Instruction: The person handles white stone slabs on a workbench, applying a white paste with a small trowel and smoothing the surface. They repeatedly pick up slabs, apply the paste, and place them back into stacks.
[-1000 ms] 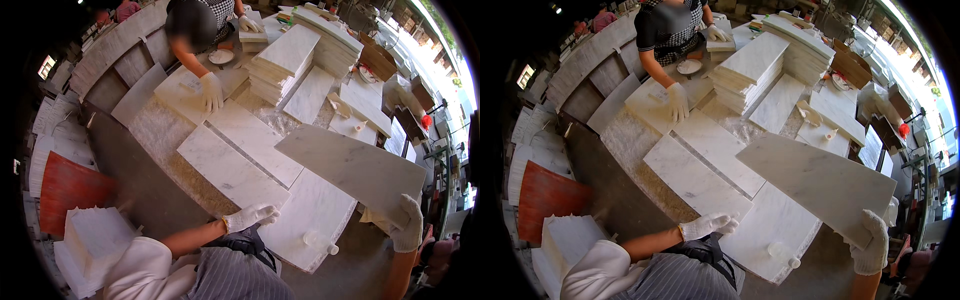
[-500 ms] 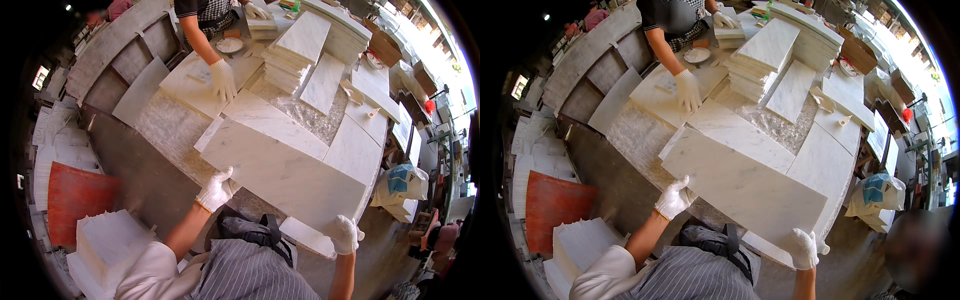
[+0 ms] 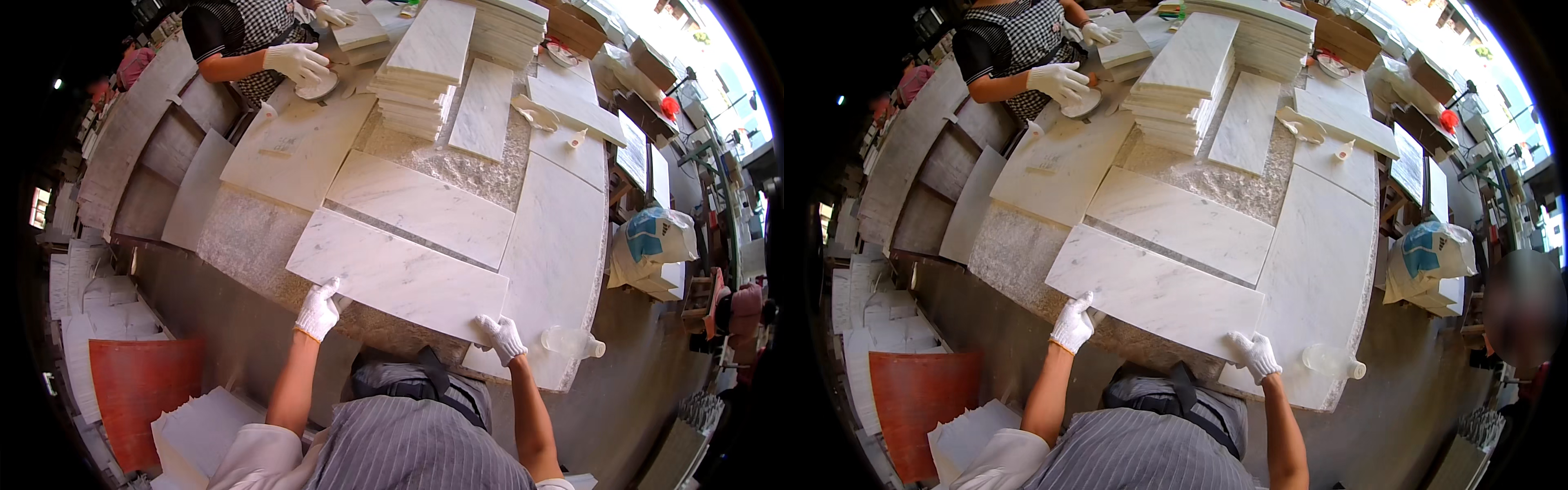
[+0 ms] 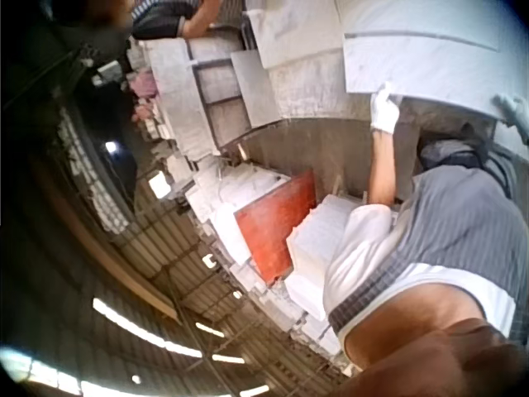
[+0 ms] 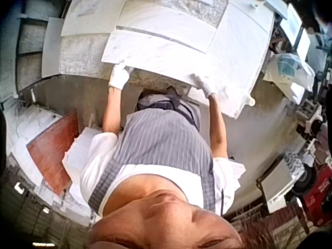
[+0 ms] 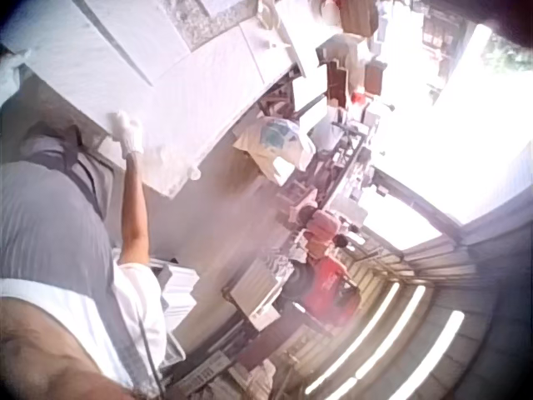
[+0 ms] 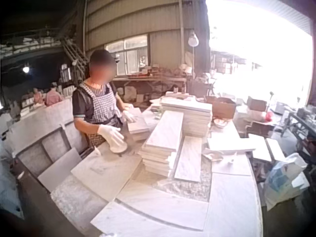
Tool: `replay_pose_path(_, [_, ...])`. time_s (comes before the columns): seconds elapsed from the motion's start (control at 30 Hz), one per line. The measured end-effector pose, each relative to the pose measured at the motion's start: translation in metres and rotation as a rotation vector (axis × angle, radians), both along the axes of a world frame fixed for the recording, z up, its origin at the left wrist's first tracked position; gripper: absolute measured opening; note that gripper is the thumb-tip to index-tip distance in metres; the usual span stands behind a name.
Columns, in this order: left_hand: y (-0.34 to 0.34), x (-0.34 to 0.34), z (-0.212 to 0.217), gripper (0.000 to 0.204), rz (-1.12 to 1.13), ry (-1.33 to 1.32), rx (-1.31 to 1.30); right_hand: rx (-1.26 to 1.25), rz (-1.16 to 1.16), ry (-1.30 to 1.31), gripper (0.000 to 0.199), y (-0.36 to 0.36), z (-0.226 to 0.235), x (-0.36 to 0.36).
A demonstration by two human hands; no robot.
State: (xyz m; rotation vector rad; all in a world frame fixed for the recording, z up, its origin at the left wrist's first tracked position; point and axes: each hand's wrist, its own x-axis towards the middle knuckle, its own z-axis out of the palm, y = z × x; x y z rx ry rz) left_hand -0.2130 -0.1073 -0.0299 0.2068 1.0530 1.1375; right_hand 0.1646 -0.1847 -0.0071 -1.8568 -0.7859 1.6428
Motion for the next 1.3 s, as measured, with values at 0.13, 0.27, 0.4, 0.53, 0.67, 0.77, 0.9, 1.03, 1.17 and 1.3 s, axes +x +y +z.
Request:
replay_pose_path(0.13, [0.004,-0.012,-0.004,0.027,-0.159,0.211,-0.129,-0.113,0.234,-0.395,0.070,0.009,0.006,0.005])
replay_pose_path(0.27, [0.003,-0.013,-0.004,0.030,-0.202,0.388,-0.196,-0.148,0.455,-0.684,0.077,0.013,0.015,0.005])
replay_pose_path(0.4, [0.014,-0.020,-0.005,0.039,-0.299,0.561,-0.272,-0.081,0.667,-0.857,0.078,0.015,0.021,0.003])
replay_pose_path(0.53, [0.027,-0.029,0.004,0.048,-0.450,0.825,-0.281,-0.031,0.729,-0.888,0.073,0.011,0.010,0.000])
replay_pose_path(0.67, [0.035,-0.029,0.020,0.038,-0.633,0.890,-0.263,0.022,0.521,-0.895,0.061,0.021,0.028,-0.001])
replay_pose_path(0.77, [0.037,-0.023,0.038,0.028,-0.584,1.070,-0.094,0.120,0.376,-0.827,0.056,0.029,0.026,-0.001])
replay_pose_path(0.9, [0.068,-0.098,-0.049,0.015,-0.111,1.639,0.684,0.313,0.114,-0.925,0.036,0.034,0.003,-0.008])
replay_pose_path(1.03, [0.084,-0.030,-0.007,0.017,-0.346,1.586,0.428,0.229,0.005,-0.764,0.072,-0.009,0.016,-0.007])
replay_pose_path(1.17, [0.097,0.010,-0.004,0.018,-0.521,1.570,0.352,0.569,0.125,-0.788,0.093,-0.061,-0.028,-0.023])
replay_pose_path(1.3, [0.106,0.025,-0.005,0.021,-0.606,1.570,0.319,0.612,0.206,-0.776,0.089,-0.066,0.010,-0.026])
